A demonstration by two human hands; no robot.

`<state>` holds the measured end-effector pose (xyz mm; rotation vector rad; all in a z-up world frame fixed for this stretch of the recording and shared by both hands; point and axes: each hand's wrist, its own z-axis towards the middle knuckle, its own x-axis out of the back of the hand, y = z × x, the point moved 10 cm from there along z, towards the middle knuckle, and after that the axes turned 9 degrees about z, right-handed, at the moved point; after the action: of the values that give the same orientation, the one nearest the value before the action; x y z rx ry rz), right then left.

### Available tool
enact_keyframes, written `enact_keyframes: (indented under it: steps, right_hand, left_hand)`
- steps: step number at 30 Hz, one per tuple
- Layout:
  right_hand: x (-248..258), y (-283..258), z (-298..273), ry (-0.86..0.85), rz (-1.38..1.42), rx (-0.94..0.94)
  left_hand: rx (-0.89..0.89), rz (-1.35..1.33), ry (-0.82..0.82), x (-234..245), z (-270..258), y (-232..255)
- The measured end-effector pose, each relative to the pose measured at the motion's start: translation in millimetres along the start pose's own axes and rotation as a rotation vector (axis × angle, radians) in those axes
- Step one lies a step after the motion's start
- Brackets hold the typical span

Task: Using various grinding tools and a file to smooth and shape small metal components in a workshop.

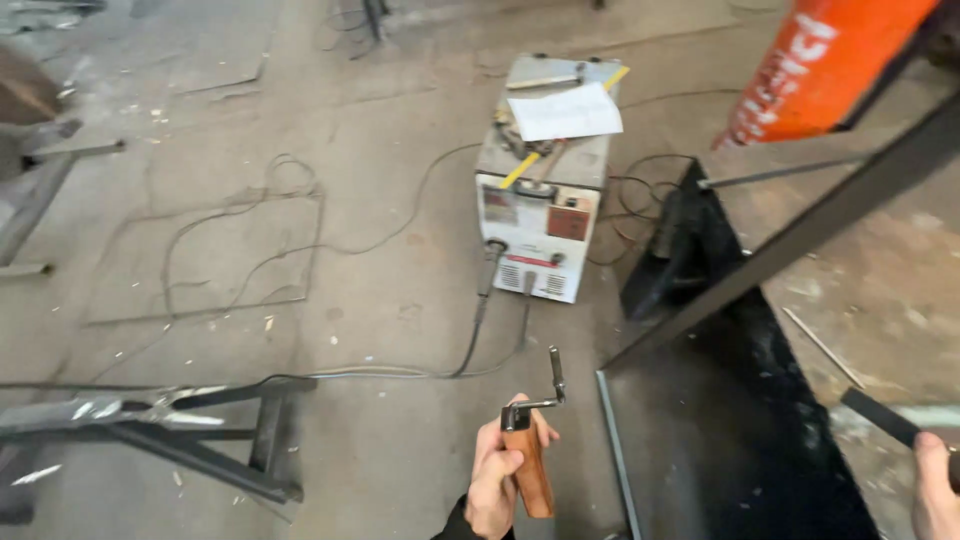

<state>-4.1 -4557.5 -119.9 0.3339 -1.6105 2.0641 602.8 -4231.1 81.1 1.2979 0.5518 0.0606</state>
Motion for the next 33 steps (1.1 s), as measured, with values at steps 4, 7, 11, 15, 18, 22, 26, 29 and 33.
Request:
enact_keyframes:
  steps: [4,7,11,15,18,22,26,29,33]
  right_hand:
    - [-159.2,-166.8,-69.2,-0.086,0.398,0.147]
    - [-263.4,-314.4,-123.5,-0.259,0.518,0.250]
    - [-416.6,-378.9,-184.9,-0.519,0.828,0.090]
    - [-541.3,-431.6,-244.9,-0.774,0.891,-0.003]
    - [-632.0,-458.1,-283.7,-0.935,0.859,-0.123]
    - [-734.6,-516.7,-345.7,-1.161,0.791,-0.141]
    - [-810.1,-600.6,-412.9,-1.323,0.752,-0.229]
    - [-827.0,-700.4,-452.6,-1.468,0.758,-0.193]
    - [-868.0,-788.7,-486.0,-1.597,0.749,-0.138]
  left_hand:
    - [-0.054,-0.194,0.136,91.3,-29.2,39.0]
    - [-0.122,-0.183,0.233,154.0,-54.3,93.4]
    - [-0.178,-0.206,0.427,244.2,-97.4,138.9]
    - [-0.269,-0.305,0.610,321.9,-140.0,164.8]
    - [-0.213,-0.186,0.793,367.0,-166.3,188.3]
    - [-0.150,0.463,0.897,419.8,-182.9,251.4]
    - [-0.128,0.620,1.000,512.1,-182.5,254.1]
    - [-0.110,0.654,1.082,575.5,-172.0,255.7]
    - [-0.089,0.801,1.159,610.8,-158.3,280.6]
